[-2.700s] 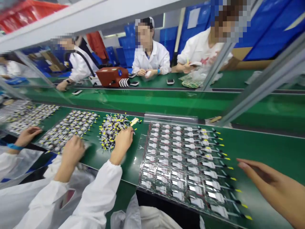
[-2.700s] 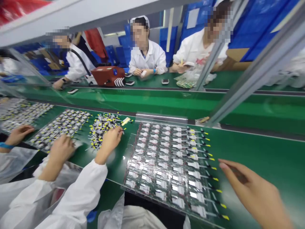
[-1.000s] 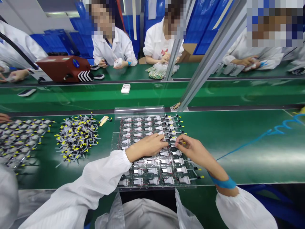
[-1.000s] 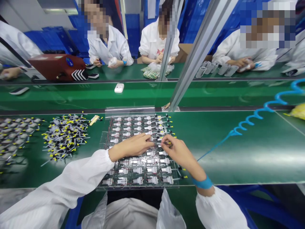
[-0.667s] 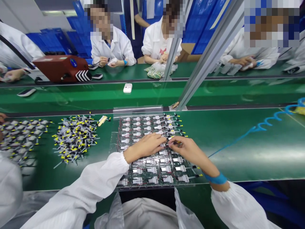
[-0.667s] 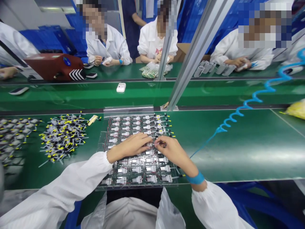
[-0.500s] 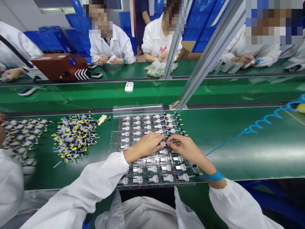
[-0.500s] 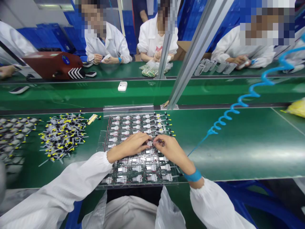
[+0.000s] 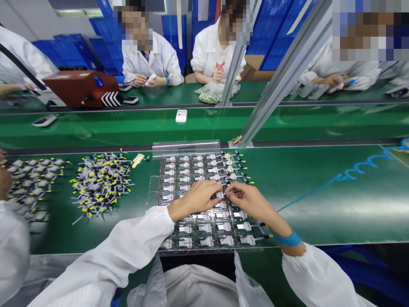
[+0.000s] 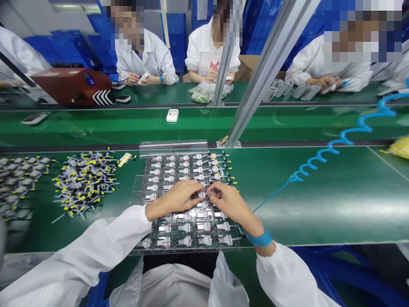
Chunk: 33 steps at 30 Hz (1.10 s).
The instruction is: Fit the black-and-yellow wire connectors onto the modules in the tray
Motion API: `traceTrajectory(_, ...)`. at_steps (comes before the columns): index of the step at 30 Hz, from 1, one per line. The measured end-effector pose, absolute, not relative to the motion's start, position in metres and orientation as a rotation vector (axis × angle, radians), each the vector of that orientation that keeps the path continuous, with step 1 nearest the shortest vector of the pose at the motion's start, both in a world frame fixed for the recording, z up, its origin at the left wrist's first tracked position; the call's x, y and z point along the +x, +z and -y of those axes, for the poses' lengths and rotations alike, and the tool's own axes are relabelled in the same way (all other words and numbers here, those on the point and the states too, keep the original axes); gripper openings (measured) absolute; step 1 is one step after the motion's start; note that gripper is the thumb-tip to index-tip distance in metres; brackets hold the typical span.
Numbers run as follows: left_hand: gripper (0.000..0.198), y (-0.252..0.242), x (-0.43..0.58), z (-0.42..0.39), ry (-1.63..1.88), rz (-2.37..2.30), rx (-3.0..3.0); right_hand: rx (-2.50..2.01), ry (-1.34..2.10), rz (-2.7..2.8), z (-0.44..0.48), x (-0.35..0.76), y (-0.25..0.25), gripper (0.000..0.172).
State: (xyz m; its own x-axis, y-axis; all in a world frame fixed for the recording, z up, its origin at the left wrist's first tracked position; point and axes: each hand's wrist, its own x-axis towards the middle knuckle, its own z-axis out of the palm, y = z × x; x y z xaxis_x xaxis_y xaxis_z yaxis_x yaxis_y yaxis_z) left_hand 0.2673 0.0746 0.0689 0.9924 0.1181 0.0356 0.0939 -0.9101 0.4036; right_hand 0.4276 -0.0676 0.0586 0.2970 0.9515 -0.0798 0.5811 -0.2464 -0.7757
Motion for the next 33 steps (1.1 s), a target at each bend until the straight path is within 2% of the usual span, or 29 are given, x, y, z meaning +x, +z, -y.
traceTrajectory(33, 0.012, 0.062, 0.270, -0.075, 0.058, -0.156, 2.744, -1.873, 0.683, 1.505, 0.070, 0.433, 0.049, 0.019)
